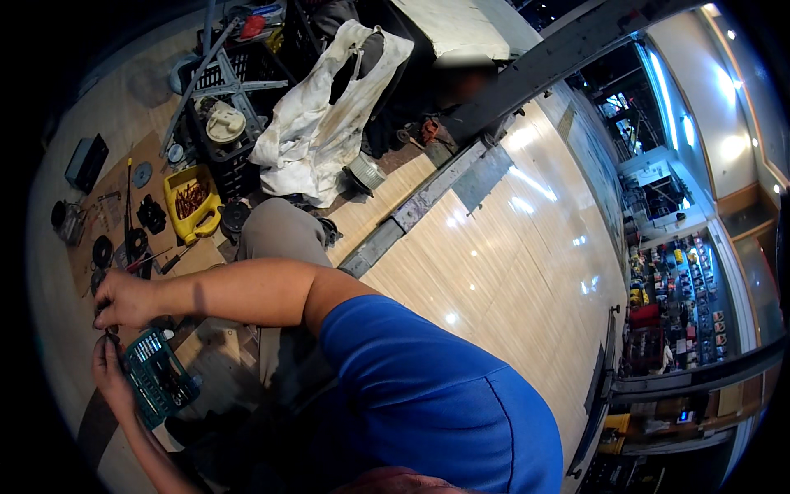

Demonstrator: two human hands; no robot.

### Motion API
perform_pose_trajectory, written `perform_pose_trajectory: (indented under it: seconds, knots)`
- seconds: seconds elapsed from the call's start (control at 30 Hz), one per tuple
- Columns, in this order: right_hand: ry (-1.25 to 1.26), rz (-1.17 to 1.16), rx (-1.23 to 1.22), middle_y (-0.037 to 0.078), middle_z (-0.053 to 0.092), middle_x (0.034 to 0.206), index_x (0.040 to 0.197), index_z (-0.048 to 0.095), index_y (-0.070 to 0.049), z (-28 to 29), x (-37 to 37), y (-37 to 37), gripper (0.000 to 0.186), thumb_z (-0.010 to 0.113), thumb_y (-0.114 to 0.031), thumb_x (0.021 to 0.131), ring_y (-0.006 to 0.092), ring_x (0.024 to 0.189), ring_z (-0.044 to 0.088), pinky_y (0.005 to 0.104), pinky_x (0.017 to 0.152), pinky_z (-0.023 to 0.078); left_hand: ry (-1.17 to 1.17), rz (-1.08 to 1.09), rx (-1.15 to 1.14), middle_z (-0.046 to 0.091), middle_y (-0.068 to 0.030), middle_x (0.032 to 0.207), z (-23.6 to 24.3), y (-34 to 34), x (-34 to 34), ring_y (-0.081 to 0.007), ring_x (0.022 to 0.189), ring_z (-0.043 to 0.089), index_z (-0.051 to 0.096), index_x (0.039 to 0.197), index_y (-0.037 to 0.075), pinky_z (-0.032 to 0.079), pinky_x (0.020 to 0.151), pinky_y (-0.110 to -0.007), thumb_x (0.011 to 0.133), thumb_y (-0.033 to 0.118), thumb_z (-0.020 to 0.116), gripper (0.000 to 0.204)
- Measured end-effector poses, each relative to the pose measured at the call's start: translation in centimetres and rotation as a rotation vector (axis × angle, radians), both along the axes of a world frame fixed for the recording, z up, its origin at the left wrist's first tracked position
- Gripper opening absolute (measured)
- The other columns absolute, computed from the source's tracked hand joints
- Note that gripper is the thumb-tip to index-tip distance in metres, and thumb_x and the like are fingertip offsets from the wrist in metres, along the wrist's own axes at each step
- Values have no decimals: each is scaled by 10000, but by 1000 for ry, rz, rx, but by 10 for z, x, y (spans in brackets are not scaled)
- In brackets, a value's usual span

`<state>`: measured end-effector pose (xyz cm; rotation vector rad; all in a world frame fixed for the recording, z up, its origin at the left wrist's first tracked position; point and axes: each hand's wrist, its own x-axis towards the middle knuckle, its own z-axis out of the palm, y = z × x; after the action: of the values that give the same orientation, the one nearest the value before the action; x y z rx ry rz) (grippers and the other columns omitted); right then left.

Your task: The person works on the internal components of an alternator by hand, connecting wires and inserting a core into a housing.

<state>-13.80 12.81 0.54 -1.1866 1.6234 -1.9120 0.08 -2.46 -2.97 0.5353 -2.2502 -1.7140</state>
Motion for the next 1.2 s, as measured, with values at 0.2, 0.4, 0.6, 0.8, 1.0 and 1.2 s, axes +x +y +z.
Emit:
perform_pose_trajectory:
  seconds: [0.2,0.4,0.6,0.8,1.0,1.2]
  knots:
    - [-155,193,133,109,664,700,831,665,31,9,-6,5,188,726,-125,745,154,620,618,296,586,485,17,-257,534,467,72,715,15,-3,5,8,544,328,555,1016,50,224,460,-171,970,255,493,219]
    - [136,-29,86,145,670,735,818,663,26,6,1,4,187,729,-123,726,204,667,645,312,623,496,-5,-15,387,552,-5,784,16,18,4,-48,667,487,539,1128,7,385,572,-194,951,187,530,252]
    - [62,12,123,171,662,746,824,671,13,8,4,7,202,737,-148,721,238,691,655,331,631,500,-36,-23,-369,618,-77,923,23,20,7,-152,852,566,570,1058,-60,450,790,-277,931,123,535,226]
    - [202,107,199,174,659,733,815,674,8,7,-7,6,256,748,-217,719,252,698,659,349,614,502,60,-80,-489,587,-50,856,26,13,11,-127,782,538,572,1011,-50,437,741,-255,942,130,514,201]
    - [460,-6,145,216,607,696,751,646,15,0,-8,-1,363,733,-336,719,370,695,617,402,608,487,-112,-273,360,570,-19,892,20,-12,15,-104,814,524,579,1014,-33,425,749,-242,932,157,544,210]
    - [442,-85,157,221,617,719,765,650,20,-7,-2,-3,328,720,-299,730,388,728,614,416,652,492,-31,-50,-321,637,-85,1002,14,10,9,-141,932,580,568,1078,-54,444,836,-283,908,80,564,217]
